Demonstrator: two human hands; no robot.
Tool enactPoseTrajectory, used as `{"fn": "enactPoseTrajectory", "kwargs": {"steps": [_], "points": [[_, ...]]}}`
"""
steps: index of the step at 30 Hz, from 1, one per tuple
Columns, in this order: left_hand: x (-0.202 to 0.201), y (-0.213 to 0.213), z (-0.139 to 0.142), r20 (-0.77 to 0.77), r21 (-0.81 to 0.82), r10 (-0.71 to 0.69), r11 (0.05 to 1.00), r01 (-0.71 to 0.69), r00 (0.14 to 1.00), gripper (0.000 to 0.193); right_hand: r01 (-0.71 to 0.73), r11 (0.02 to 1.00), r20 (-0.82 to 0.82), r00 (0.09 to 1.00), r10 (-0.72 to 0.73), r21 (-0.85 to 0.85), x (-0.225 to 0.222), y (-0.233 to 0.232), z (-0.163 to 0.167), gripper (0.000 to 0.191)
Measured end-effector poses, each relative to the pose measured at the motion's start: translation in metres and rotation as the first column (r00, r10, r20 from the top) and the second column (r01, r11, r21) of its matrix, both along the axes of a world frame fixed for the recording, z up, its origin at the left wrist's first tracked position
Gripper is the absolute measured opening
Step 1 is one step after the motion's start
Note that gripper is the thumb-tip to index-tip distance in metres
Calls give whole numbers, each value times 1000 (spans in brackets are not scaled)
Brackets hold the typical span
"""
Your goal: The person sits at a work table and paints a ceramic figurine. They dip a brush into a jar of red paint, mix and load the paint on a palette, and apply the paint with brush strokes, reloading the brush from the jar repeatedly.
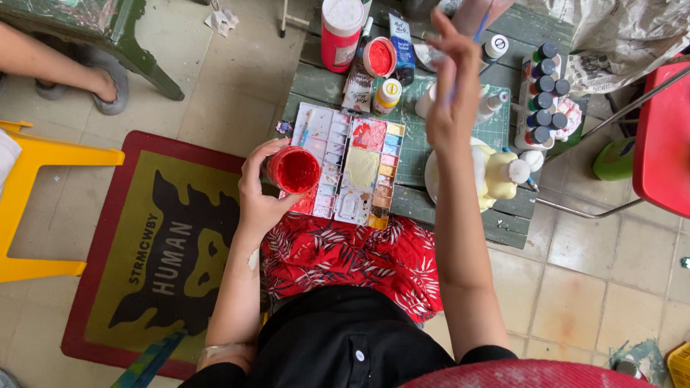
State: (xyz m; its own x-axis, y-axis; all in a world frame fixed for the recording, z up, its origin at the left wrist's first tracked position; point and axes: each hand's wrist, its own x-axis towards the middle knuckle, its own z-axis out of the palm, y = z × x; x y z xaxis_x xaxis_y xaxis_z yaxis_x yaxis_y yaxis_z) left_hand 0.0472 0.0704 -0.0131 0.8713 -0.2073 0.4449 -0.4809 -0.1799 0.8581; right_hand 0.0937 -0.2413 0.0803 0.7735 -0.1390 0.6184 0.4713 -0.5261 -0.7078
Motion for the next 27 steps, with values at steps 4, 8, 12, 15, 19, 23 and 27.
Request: {"fn": "enactPoseTrajectory", "kwargs": {"steps": [4,8,12,15,19,23,27], "points": [[-3,-9,3,73,31,-20,999,18,997,80,-66,863,7,997,72,500,-111,-17,-38,49],[-6,-18,5,61,19,-44,999,43,997,79,4,605,-133,976,170,797,-190,-29,-80,27],[-8,-19,6,76,176,4,984,-17,997,78,87,678,-223,968,116,730,-226,-33,-120,14],[-9,-21,5,96,235,-9,972,-14,995,77,77,705,-200,976,92,705,-236,-28,-135,9],[-10,-26,3,129,258,-36,966,2,991,76,99,799,-122,992,-32,593,-233,3,-137,10],[-11,-29,0,161,273,-77,962,30,984,72,131,837,-109,990,-86,531,-232,29,-118,14],[-14,-33,-3,244,306,-64,952,-14,968,71,-6,913,-107,993,55,408,-233,34,-94,14]]}}
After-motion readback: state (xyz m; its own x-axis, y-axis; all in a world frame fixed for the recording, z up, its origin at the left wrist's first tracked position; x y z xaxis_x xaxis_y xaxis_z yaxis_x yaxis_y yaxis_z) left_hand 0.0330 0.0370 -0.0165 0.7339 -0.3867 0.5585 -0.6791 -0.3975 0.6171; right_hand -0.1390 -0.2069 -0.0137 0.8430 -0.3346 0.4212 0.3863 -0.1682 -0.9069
